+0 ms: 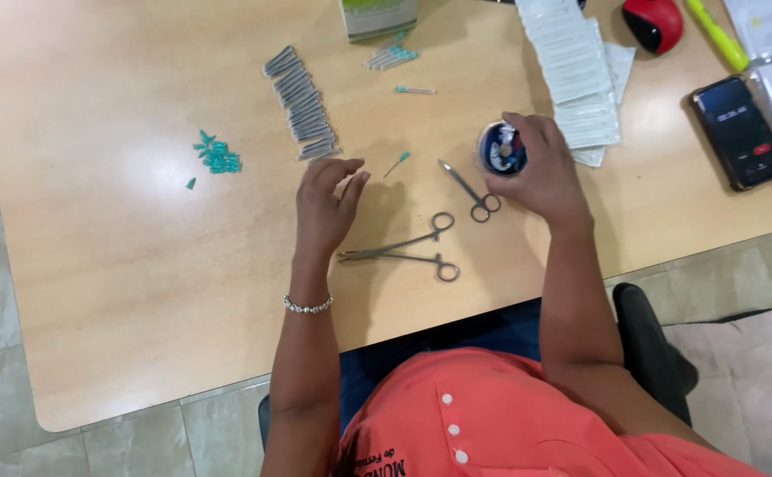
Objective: Assembling small components by threading a thin wire through plastic needle hubs and using a hemostat for precision manipulation.
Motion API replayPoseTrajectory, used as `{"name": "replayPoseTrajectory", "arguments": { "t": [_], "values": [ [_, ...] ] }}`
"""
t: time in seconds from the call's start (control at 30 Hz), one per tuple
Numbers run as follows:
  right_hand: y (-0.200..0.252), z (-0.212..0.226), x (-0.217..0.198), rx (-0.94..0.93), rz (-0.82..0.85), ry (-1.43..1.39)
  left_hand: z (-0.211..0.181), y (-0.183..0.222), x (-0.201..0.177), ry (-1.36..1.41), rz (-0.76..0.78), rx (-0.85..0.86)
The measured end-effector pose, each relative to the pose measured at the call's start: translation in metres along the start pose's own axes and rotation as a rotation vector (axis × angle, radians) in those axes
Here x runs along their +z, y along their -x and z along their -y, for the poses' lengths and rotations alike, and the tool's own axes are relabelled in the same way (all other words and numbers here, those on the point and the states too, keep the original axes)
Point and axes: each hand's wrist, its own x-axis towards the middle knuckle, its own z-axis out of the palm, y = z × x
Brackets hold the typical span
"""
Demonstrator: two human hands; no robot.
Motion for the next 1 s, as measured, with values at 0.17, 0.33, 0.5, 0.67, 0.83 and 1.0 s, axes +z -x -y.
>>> {"name": "replayPoseTrajectory", "arguments": {
  "t": [0.17, 0.33, 0.5, 0.67, 0.83, 1.0],
  "values": [
    [-0.013, 0.049, -0.036, -0.055, 0.015, -0.401, -0.042, 0.005, 0.014, 0.506, -0.055, -0.224],
    [-0.024, 0.078, -0.054, -0.226, -0.004, -0.543, -0.074, 0.015, 0.032, 0.905, 0.034, -0.419],
    [-0.027, 0.067, -0.035, -0.22, 0.001, -1.02, -0.108, 0.012, 0.028, 0.655, 0.173, -0.07],
    [-0.032, 0.079, -0.031, -0.173, 0.029, -1.411, -0.131, 0.004, 0.052, 0.886, 0.334, 0.132],
    [-0.043, 0.085, -0.045, -0.199, 0.015, -1.593, -0.112, 0.01, 0.076, 1.063, 0.504, -0.111],
    [-0.039, 0.071, -0.071, -0.033, -0.14, -1.604, -0.093, 0.002, 0.001, 0.669, 0.494, -0.161]
  ]
}}
